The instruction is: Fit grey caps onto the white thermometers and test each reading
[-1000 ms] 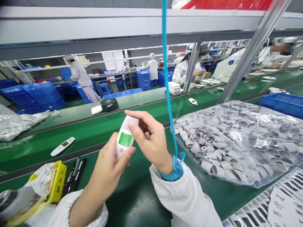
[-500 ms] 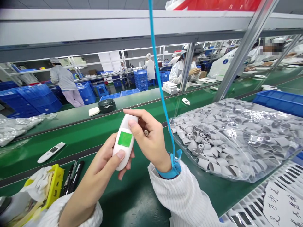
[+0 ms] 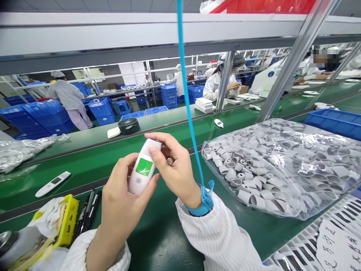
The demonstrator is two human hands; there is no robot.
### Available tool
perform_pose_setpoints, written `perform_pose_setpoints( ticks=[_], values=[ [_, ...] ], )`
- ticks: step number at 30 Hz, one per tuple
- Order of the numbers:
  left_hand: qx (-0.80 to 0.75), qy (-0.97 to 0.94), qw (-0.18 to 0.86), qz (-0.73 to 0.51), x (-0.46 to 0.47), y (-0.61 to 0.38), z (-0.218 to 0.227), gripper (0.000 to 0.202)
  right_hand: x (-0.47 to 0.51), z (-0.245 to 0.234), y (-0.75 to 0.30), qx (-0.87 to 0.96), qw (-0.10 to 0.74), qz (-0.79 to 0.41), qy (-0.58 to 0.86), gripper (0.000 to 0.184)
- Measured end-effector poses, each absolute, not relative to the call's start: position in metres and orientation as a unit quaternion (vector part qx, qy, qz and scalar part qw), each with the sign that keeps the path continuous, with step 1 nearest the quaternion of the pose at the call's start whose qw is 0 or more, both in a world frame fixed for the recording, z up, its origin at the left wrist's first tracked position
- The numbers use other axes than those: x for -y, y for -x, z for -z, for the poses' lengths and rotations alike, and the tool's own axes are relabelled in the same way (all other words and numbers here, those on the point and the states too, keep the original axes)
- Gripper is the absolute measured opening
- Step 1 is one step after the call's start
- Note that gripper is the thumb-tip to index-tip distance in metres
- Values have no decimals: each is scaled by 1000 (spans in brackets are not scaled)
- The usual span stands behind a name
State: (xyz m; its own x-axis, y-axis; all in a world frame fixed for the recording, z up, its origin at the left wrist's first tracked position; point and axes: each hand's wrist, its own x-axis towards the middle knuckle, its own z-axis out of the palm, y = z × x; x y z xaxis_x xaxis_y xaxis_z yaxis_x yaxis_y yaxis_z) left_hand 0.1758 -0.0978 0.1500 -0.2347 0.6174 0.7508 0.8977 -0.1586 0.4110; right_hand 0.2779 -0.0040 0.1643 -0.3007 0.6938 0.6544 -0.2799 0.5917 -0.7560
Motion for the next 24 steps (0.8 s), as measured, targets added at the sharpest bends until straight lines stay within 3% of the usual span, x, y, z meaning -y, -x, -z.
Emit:
perform_pose_setpoints(
  ticks=[4, 7, 9, 11, 14, 24],
  values=[
    [632, 597, 150, 471, 99, -177, -153, 32, 4, -165, -276, 680, 571, -438, 139, 23],
    [628, 588, 107, 498, 98, -176, -156, 28, 1, -164, -278, 684, 558, -445, 151, 33],
    [612, 572, -6, 546, 97, -172, -157, 27, -3, -163, -281, 691, 542, -455, 144, 51],
    [563, 533, -186, 604, 95, -166, -159, 31, -5, -163, -285, 700, 526, -463, 136, 60],
    [468, 462, -365, 659, 92, -159, -160, 40, -4, -165, -289, 737, 499, -428, 156, 45],
    [420, 479, -335, 694, 95, -162, -158, 24, 11, -167, -284, 827, 531, -85, 162, 33]
  ],
)
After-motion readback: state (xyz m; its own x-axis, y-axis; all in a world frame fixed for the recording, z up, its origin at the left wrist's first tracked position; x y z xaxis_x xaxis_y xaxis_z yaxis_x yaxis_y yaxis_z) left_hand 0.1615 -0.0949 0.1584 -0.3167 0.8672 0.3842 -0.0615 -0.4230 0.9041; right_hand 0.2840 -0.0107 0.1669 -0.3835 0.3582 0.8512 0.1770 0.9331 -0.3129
